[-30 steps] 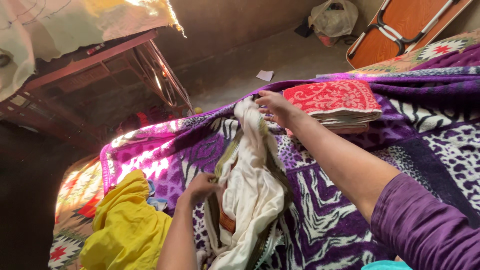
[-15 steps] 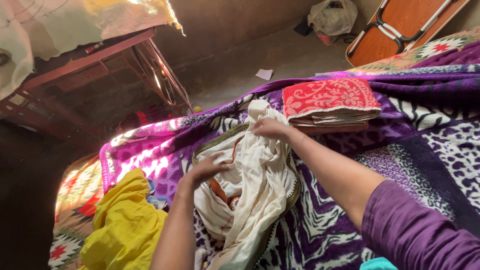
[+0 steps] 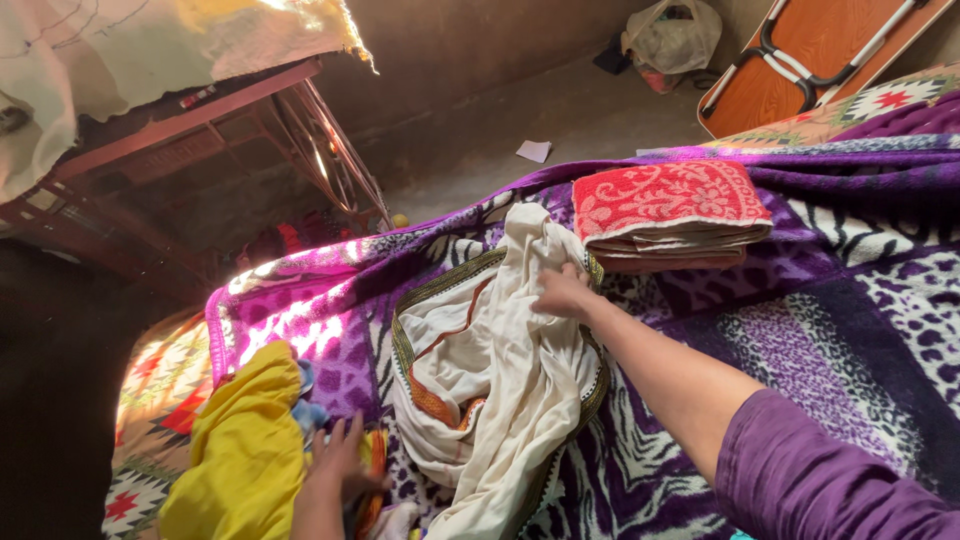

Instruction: The person folds a pink towel on a patterned bedspread, smoothing and aligning edges before folding it into a compact rectangle. The person then picks up a white cloth and begins to unfold it.

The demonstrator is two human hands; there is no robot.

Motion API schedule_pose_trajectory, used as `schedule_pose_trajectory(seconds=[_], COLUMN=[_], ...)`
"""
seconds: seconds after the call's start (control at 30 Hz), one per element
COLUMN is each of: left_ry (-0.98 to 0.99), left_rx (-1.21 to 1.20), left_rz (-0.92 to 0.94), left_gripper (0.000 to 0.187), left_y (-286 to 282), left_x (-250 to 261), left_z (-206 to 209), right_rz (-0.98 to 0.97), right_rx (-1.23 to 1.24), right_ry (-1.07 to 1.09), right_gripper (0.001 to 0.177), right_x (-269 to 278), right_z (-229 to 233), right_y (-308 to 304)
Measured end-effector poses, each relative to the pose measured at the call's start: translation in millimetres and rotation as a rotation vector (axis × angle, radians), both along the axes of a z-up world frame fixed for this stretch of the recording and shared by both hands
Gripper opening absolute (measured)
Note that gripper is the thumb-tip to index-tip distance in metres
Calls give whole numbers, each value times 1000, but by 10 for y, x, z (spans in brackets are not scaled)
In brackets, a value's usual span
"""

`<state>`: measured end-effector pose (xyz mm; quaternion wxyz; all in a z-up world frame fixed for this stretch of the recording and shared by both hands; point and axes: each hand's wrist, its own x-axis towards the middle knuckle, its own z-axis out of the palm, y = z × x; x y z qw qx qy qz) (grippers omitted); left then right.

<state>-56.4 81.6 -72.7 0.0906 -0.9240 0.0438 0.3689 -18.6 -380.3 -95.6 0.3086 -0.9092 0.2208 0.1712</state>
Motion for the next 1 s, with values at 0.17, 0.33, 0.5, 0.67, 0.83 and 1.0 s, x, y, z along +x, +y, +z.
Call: schedule_pose_trajectory(seconds=[0.17, 0.33, 0.5, 0.67, 0.83, 1.0], left_ry=[-174, 10, -215, -162, -404, -324], left_rx=[217, 14, -661, -462, -679, -1230], left_rz=[-56, 225, 287, 297, 504, 966], left_gripper=[86, 56, 62, 52, 37, 31], left_y=[360, -70, -718, -1045, -910, -851], left_x=[-185, 295, 477, 404, 554, 845], left_z=[-307, -303, -137, -33, -71, -66], right_rz=[151, 432, 803, 938, 791, 658], right_rx=[-20, -77, -188, -306, -431, -458], right_ry=[65, 146, 169, 78, 65, 136], right_gripper=[93, 117, 91, 26, 20, 21], right_x=[-119, -254, -436, -294, -31, 18], right_z=[186, 607, 743, 495, 367, 312], right_y=[184, 540, 719, 534, 18, -329])
